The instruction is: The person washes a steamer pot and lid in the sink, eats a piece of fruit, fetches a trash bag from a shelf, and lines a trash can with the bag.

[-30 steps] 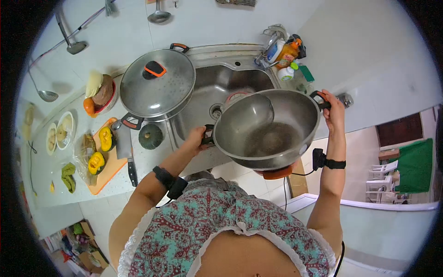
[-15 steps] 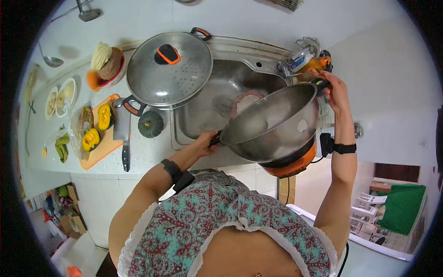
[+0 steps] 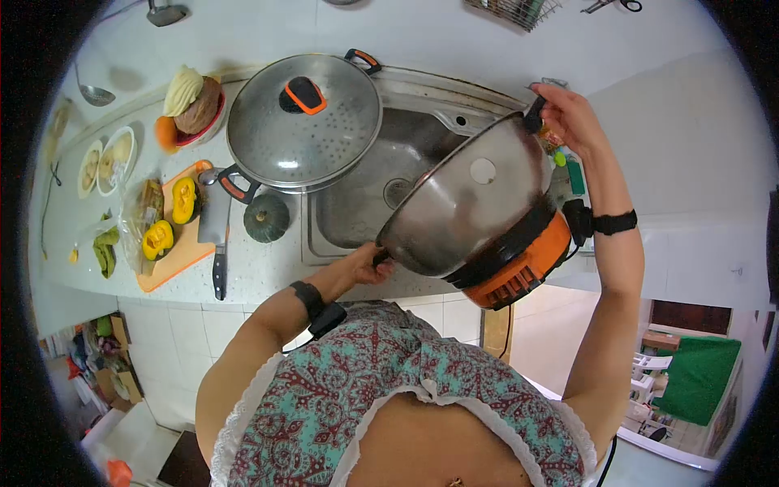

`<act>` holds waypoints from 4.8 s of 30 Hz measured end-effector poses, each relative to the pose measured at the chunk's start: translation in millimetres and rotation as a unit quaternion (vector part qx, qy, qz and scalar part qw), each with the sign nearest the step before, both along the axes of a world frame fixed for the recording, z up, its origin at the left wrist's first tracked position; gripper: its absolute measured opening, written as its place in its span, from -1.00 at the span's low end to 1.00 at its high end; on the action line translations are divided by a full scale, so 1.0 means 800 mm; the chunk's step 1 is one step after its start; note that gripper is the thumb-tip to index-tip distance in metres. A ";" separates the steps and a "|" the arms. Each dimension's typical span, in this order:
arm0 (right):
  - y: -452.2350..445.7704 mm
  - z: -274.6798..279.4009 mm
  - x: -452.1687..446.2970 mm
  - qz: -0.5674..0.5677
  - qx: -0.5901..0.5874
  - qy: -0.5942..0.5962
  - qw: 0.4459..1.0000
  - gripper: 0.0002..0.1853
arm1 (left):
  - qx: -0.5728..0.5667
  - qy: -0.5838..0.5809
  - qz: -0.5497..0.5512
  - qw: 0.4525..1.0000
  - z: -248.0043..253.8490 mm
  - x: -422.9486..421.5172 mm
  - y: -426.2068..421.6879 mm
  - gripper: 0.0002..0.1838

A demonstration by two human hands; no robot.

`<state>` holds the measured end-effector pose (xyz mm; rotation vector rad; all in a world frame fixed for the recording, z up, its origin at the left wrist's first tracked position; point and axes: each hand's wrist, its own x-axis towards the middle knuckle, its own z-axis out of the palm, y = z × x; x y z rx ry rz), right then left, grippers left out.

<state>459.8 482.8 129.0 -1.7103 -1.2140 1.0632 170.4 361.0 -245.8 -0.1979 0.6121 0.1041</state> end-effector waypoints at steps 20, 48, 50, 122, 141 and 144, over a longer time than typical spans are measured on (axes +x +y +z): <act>-0.160 0.026 0.018 0.005 0.171 -0.029 0.985 -0.70 | 0.264 0.078 0.077 0.958 0.068 -0.019 -0.043 -0.73; -0.343 -0.219 -0.709 0.365 0.004 0.247 0.898 -0.66 | 0.274 0.674 0.486 0.485 0.176 -0.745 -0.593 -0.70; -0.349 -0.238 -0.802 0.391 -0.034 0.256 0.884 -0.66 | 0.254 0.688 0.495 0.467 0.180 -0.809 -0.630 -0.70; -0.067 -0.500 -1.722 -0.090 0.037 -0.234 0.967 -0.49 | 0.915 0.351 0.105 0.166 0.133 -1.733 0.123 -0.77; -0.309 -0.543 -1.649 -0.314 0.015 -0.194 0.929 -0.51 | 0.991 -0.005 -0.131 0.035 -0.178 -1.405 0.184 -0.63; -0.363 -0.551 -1.679 -0.423 0.007 -0.154 0.893 -0.52 | 0.938 -0.189 -0.274 0.100 -0.028 -1.373 0.047 -0.73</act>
